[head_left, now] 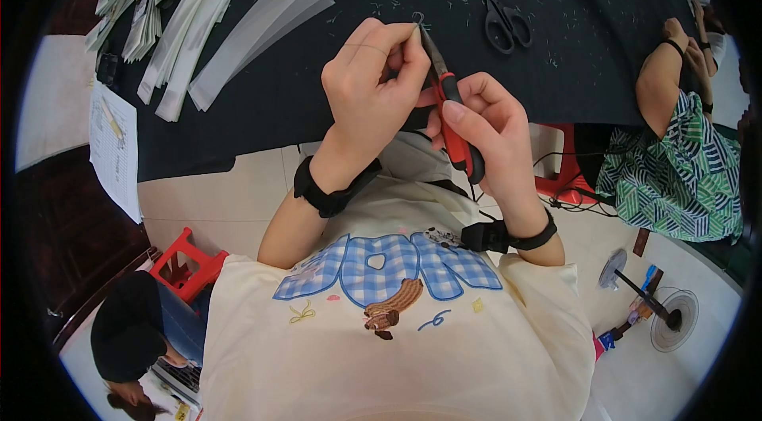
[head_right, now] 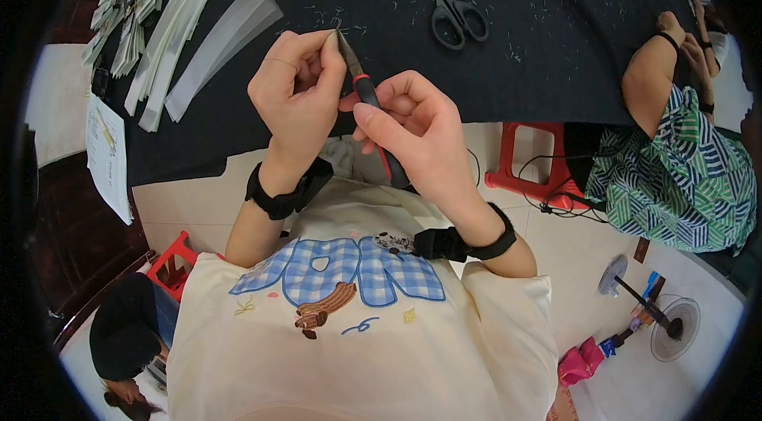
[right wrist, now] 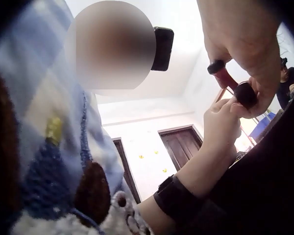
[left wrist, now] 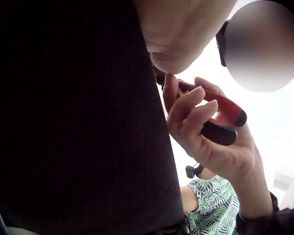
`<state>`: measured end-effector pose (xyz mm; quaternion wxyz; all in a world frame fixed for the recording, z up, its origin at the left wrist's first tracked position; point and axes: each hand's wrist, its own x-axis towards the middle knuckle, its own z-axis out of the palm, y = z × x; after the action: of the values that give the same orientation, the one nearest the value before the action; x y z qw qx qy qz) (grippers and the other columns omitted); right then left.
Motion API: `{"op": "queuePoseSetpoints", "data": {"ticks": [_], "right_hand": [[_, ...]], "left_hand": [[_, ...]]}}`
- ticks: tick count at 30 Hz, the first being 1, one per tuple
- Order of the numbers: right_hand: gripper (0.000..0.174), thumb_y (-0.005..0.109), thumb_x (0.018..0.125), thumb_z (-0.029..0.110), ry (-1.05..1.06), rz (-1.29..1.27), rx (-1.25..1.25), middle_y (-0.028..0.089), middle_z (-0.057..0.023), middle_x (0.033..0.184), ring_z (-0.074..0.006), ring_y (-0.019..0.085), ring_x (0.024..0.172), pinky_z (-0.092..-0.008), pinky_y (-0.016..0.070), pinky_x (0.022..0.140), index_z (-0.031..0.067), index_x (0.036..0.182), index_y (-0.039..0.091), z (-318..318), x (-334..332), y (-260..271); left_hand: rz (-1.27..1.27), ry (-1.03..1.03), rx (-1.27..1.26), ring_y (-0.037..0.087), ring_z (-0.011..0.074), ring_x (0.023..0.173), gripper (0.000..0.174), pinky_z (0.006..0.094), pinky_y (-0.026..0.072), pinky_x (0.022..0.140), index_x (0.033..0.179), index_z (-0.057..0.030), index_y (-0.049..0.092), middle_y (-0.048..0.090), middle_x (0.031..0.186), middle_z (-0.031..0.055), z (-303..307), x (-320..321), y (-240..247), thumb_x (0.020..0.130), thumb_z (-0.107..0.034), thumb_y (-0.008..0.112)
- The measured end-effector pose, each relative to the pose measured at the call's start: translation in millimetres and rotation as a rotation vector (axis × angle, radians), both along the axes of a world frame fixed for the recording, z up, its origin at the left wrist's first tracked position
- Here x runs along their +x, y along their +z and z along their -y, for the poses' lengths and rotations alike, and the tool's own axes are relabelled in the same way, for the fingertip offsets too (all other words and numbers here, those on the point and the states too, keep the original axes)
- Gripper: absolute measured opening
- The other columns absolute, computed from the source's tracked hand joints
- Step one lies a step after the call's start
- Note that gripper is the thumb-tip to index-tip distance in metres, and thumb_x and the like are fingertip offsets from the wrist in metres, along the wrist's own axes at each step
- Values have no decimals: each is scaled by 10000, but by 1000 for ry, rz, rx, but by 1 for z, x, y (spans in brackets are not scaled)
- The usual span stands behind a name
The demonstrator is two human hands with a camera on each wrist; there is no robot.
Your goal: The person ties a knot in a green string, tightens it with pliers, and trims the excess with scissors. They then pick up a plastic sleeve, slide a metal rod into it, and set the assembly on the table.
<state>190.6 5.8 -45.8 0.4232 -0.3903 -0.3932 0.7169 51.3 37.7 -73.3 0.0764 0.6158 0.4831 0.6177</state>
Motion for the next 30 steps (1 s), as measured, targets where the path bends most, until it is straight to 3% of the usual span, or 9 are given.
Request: {"op": "queuePoseSetpoints", "data": {"ticks": [30], "right_hand": [[141, 598, 804, 79, 26, 41, -13, 624, -139, 840, -89, 552, 619, -215, 470, 572, 10, 833, 478, 4, 7, 9]], "left_hand": [[7, -21, 13, 424, 79, 431, 130, 203, 337, 363, 730, 1, 569, 437, 550, 25, 3, 0, -1, 659, 105, 602]]}}
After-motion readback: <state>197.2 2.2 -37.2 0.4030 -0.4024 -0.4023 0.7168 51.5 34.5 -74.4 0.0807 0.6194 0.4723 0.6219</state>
